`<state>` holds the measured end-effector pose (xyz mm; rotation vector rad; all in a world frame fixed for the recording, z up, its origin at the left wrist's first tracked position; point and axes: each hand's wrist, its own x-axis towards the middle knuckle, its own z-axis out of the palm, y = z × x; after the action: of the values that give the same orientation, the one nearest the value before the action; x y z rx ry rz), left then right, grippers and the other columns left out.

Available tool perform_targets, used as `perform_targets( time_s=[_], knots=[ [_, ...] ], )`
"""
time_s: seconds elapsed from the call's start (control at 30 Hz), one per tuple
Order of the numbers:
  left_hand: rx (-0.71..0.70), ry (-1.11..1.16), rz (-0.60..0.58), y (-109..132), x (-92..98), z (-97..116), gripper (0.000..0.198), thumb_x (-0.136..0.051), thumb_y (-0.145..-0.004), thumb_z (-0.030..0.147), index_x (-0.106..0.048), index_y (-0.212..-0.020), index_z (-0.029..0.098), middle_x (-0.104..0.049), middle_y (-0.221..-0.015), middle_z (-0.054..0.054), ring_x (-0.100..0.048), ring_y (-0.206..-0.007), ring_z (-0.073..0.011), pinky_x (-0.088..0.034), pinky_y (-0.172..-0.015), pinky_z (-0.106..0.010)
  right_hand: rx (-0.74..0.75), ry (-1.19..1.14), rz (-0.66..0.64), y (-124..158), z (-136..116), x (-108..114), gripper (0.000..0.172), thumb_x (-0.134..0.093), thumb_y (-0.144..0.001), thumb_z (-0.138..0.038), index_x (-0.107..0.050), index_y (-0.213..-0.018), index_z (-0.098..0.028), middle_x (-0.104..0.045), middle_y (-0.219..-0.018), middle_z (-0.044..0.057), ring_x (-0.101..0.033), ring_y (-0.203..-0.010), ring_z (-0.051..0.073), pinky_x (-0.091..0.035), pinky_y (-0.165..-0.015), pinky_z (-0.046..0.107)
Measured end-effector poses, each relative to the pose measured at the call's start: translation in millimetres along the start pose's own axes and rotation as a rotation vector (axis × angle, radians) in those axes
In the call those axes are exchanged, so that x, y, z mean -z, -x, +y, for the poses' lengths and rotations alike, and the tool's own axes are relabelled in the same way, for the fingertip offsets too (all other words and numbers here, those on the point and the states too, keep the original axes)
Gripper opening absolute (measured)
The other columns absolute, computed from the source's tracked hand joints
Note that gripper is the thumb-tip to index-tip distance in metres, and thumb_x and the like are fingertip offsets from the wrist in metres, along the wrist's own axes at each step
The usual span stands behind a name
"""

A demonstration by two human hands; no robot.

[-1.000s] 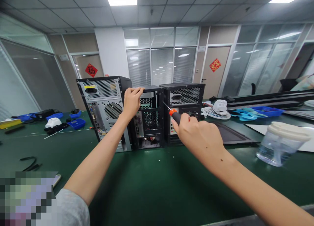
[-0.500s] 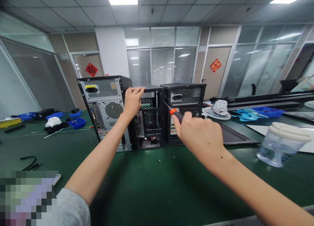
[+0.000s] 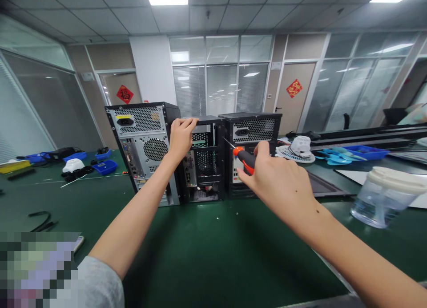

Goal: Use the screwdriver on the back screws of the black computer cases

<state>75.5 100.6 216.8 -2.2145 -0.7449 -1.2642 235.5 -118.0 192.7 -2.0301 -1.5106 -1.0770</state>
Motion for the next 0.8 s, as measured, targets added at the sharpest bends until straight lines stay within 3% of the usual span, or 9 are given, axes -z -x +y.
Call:
perform_targets(
  time_s=[0.2, 0.43, 0.67, 0.8],
  knots=[
    [-0.002, 0.002, 0.003, 0.4, -0.6, -0.3, 0.049, -0.037, -0.086, 0.003, -0.052, -0.129, 0.024, -0.058, -0.126, -0.002, -0.045, -0.105, -0.0242, -0.034, -0.099, -0.044, 0.023, -0.095, -0.038, 0.6, 7.3, -1.2, 0.041, -0.038, -0.083, -0.047, -0.047, -0.104, -0.013, -0.044, -0.041, -0.001, -0.030, -0.030, 0.014, -0.021, -0.040, 0.029],
    [-0.021, -0.018, 0.027, 1.0, -2.1, -1.9, 0.050, -0.037, -0.085, 0.002, -0.052, -0.128, 0.022, -0.059, -0.125, -0.003, -0.046, -0.104, -0.0240, -0.035, -0.099, -0.043, 0.062, -0.173, -0.127, 0.7, 13.6, 2.4, 0.030, -0.042, -0.084, -0.037, -0.043, -0.103, -0.014, -0.046, -0.045, -0.002, -0.037, -0.034, 0.013, -0.021, -0.039, 0.027],
    [-0.014, -0.013, 0.024, 1.1, -2.8, -2.0, 0.050, -0.037, -0.085, 0.002, -0.052, -0.128, 0.024, -0.059, -0.125, -0.004, -0.047, -0.105, -0.0240, -0.036, -0.098, -0.044, 0.223, 0.085, -0.047, 4.7, 11.8, 4.7, 0.024, -0.037, -0.087, -0.033, -0.050, -0.096, -0.014, -0.055, -0.070, 0.007, -0.036, -0.041, 0.011, -0.015, -0.041, 0.026],
    [-0.014, -0.012, 0.025, 1.1, -2.1, -1.8, 0.050, -0.038, -0.085, 0.002, -0.052, -0.128, 0.023, -0.059, -0.125, -0.004, -0.047, -0.105, -0.0237, -0.035, -0.098, -0.044, 0.236, 0.235, 0.034, 6.5, 5.4, 13.6, 0.032, -0.030, -0.091, -0.032, -0.057, -0.087, -0.014, -0.057, -0.084, 0.010, -0.031, -0.041, 0.007, -0.012, -0.040, 0.027]
  ],
)
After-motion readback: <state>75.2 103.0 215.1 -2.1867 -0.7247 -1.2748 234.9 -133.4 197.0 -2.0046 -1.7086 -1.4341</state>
